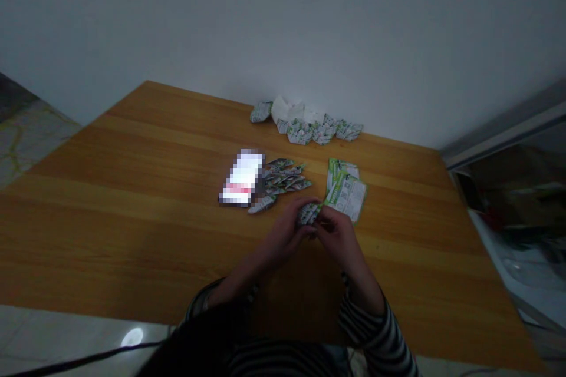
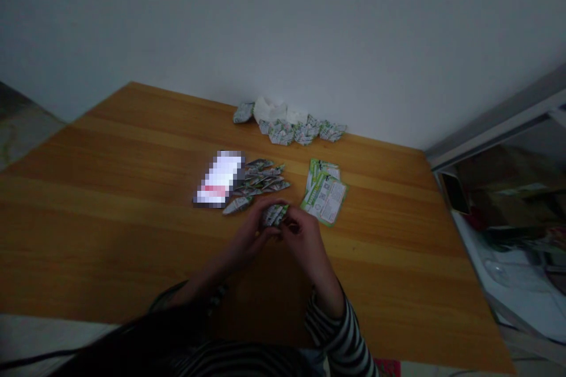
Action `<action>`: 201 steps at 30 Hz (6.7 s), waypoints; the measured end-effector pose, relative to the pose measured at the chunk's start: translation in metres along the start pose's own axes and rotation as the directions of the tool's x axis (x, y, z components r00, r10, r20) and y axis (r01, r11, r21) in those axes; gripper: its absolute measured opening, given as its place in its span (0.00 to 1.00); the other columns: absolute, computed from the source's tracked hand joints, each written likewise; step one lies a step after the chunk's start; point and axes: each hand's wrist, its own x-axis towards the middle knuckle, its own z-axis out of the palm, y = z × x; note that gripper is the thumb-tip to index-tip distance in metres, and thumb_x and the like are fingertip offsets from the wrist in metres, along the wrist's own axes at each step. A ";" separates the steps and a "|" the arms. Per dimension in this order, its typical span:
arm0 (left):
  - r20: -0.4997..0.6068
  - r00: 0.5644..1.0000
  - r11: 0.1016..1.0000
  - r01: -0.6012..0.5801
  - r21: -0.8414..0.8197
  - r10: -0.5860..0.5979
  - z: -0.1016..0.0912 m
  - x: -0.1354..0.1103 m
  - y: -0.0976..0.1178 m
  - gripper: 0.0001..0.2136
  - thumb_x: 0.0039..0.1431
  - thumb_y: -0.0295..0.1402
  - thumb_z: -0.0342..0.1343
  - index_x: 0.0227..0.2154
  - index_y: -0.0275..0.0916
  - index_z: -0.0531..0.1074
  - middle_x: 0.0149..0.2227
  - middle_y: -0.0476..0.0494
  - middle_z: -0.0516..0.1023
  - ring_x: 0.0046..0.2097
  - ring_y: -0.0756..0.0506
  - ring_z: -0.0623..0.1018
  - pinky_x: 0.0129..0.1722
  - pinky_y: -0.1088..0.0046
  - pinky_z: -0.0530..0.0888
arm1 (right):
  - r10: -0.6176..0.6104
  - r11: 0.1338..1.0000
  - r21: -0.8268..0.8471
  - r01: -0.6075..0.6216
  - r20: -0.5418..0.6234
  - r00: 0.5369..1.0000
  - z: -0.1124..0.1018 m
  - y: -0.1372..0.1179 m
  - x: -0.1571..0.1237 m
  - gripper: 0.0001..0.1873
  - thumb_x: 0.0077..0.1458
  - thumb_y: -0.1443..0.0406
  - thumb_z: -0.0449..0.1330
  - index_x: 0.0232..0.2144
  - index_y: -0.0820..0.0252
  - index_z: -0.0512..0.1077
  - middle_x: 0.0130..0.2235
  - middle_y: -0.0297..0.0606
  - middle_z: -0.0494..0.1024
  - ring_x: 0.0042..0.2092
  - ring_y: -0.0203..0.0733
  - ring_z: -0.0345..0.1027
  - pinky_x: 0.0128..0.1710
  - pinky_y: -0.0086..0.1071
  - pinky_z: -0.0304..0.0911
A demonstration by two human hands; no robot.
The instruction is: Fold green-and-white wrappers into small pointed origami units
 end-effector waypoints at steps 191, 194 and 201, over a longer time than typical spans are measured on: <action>-0.662 0.725 0.948 -0.040 -0.314 -0.189 -0.005 0.003 -0.005 0.19 0.62 0.36 0.54 0.54 0.42 0.62 0.47 0.39 0.76 0.46 0.45 0.78 0.49 0.64 0.74 | -0.163 0.677 -0.620 0.396 0.398 0.903 -0.016 -0.020 0.161 0.05 0.51 0.69 0.62 0.29 0.63 0.80 0.31 0.41 0.81 0.35 0.41 0.72 0.36 0.31 0.63; -0.647 0.751 0.968 -0.048 -0.248 -0.128 -0.005 0.002 -0.003 0.19 0.62 0.35 0.54 0.55 0.43 0.62 0.49 0.39 0.74 0.48 0.44 0.77 0.50 0.64 0.72 | -0.145 0.961 -0.181 0.210 0.319 0.937 -0.020 -0.026 0.121 0.09 0.52 0.64 0.60 0.32 0.63 0.79 0.29 0.37 0.80 0.30 0.38 0.72 0.31 0.29 0.66; -0.578 0.815 0.982 -0.082 -0.168 -0.031 0.000 -0.002 -0.002 0.19 0.62 0.31 0.53 0.56 0.43 0.60 0.49 0.40 0.74 0.49 0.44 0.77 0.51 0.66 0.72 | 0.002 0.990 0.140 -0.030 0.198 0.980 -0.012 -0.013 0.055 0.07 0.47 0.62 0.67 0.29 0.60 0.79 0.26 0.33 0.79 0.28 0.35 0.71 0.30 0.26 0.66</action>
